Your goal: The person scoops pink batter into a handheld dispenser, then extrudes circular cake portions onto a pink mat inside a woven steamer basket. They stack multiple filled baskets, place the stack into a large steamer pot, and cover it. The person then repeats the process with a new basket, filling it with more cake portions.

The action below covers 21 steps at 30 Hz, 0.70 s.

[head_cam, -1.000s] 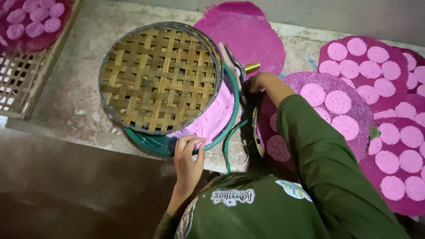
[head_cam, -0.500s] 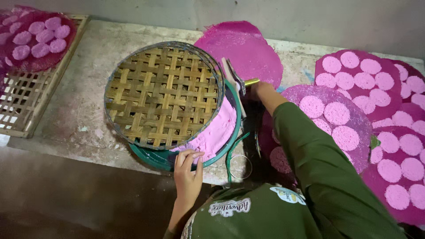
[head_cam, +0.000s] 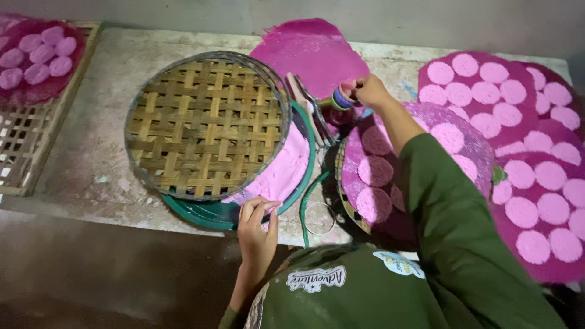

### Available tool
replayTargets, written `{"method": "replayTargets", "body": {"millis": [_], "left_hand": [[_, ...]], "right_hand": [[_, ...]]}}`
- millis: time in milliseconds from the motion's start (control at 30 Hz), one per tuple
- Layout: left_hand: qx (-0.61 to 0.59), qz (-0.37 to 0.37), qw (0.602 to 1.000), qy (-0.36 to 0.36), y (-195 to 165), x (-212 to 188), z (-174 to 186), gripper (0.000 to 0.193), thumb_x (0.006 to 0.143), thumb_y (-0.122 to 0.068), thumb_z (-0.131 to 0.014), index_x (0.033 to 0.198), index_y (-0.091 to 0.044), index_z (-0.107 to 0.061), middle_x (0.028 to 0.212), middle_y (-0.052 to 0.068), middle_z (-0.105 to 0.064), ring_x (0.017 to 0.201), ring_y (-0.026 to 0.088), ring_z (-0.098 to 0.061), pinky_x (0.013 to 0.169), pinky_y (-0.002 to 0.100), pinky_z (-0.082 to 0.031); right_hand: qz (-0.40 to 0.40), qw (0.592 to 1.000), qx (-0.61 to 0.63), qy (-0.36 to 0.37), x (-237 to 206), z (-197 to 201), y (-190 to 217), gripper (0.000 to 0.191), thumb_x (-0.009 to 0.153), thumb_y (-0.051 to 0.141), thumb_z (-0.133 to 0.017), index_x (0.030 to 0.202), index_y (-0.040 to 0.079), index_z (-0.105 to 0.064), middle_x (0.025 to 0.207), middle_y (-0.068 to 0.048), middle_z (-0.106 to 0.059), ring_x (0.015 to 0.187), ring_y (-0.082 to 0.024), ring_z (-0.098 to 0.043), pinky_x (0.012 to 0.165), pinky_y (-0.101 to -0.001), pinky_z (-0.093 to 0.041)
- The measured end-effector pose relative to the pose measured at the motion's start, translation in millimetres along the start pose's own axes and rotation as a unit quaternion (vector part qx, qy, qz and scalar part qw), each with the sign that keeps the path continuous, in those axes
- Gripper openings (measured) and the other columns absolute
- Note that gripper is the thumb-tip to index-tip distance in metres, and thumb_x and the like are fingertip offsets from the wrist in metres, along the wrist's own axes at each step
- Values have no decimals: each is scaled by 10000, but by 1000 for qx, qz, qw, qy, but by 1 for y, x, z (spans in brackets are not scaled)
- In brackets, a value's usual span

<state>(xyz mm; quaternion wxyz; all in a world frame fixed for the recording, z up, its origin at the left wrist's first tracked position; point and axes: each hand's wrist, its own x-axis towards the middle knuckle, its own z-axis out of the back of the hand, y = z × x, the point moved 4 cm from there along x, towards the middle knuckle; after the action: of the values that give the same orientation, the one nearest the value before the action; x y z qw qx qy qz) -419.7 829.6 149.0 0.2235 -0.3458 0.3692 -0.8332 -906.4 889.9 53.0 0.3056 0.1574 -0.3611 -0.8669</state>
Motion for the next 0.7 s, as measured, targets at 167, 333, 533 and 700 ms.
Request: {"method": "replayTargets", "body": {"millis": [167, 333, 533, 700], "left_hand": [[-34, -30, 998, 54, -24, -1, -32, 130, 890, -36, -684, 1007, -57, -738, 1040, 111, -637, 1007, 297, -639, 891, 373, -502], [-77, -57, 985, 145, -45, -15, -81, 135, 909, -50, -672, 1029, -45, -735, 1051, 128, -639, 1024, 302, -635, 902, 378, -495], [-97, 23, 974, 202, -40, -21, -127, 141, 923, -55, -658, 1028, -60, -752, 1048, 121, -649, 986, 264, -661, 845, 358, -529], [-93, -3, 976, 199, -31, -11, -154, 205, 925, -71, -685, 1129, -57, -708, 1146, 138, -608, 1020, 270, -648, 874, 361, -534]], "right_hand": [[13, 994, -59, 88, -69, 15, -16, 376, 966, 381, -785, 869, 24, -721, 741, -204, -680, 689, -286, -615, 613, -427, -482], [151, 976, -153, 19, -127, 3, -13, 196, 892, 265, -783, 927, 73, -763, 841, -185, -718, 735, -333, -660, 653, -450, -511], [181, 983, 39, -4, -190, 43, -11, 123, 950, 161, -694, 1017, 74, -751, 888, -129, -730, 776, -228, -700, 711, -367, -559], [68, 990, 12, 127, -303, 91, -22, 138, 984, 195, -690, 1000, 79, -763, 827, -129, -746, 759, -226, -680, 709, -370, -539]]}}
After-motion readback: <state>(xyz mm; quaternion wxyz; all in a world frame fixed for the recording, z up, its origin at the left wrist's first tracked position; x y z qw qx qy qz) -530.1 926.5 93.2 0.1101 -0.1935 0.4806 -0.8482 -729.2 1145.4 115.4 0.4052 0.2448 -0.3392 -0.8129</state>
